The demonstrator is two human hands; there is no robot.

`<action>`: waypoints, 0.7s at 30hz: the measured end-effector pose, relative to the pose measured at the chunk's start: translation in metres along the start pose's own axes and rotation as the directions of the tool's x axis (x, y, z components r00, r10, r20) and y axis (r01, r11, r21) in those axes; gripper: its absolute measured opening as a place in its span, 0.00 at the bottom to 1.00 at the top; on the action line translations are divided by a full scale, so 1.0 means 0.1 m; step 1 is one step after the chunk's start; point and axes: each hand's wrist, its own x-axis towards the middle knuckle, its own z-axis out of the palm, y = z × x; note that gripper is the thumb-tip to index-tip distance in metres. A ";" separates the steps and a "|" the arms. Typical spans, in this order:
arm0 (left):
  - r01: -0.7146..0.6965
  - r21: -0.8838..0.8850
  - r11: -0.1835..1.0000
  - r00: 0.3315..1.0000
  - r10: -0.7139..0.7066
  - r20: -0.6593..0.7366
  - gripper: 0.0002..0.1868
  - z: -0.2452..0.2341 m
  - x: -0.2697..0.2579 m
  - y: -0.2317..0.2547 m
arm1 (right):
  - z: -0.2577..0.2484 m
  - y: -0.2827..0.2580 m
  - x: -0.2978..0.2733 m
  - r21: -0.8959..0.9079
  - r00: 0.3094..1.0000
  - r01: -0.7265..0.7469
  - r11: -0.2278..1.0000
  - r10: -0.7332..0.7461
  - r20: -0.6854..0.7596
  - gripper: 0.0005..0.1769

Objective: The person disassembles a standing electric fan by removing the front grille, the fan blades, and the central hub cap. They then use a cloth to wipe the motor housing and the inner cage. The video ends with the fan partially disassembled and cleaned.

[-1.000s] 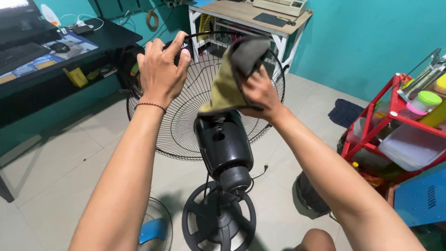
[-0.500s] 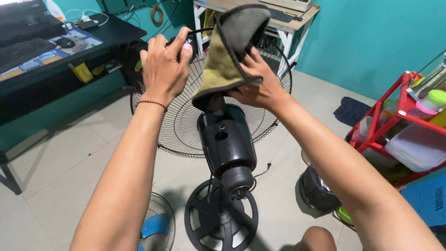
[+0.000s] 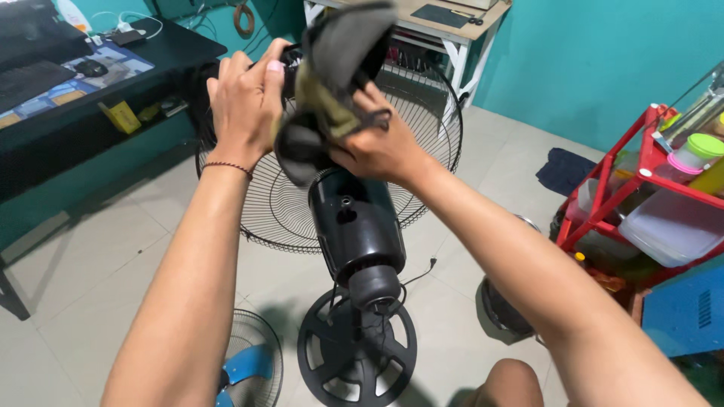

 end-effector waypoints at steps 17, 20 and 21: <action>-0.028 -0.040 0.999 0.999 0.027 -0.040 0.18 0.00 -0.07 0.02 | -0.10 0.19 -0.10 -0.210 0.990 0.065 0.975 -0.089 -0.106 0.04; 0.012 -0.024 1.000 1.000 -0.012 -0.004 0.19 0.04 -0.06 0.04 | -0.07 0.19 -0.24 -0.019 0.873 -0.404 0.915 0.379 -0.307 0.20; 0.002 -0.011 1.000 1.000 -0.002 -0.018 0.19 0.03 -0.05 0.02 | -0.04 0.17 -0.28 -0.016 0.894 -0.396 0.918 0.381 -0.237 0.19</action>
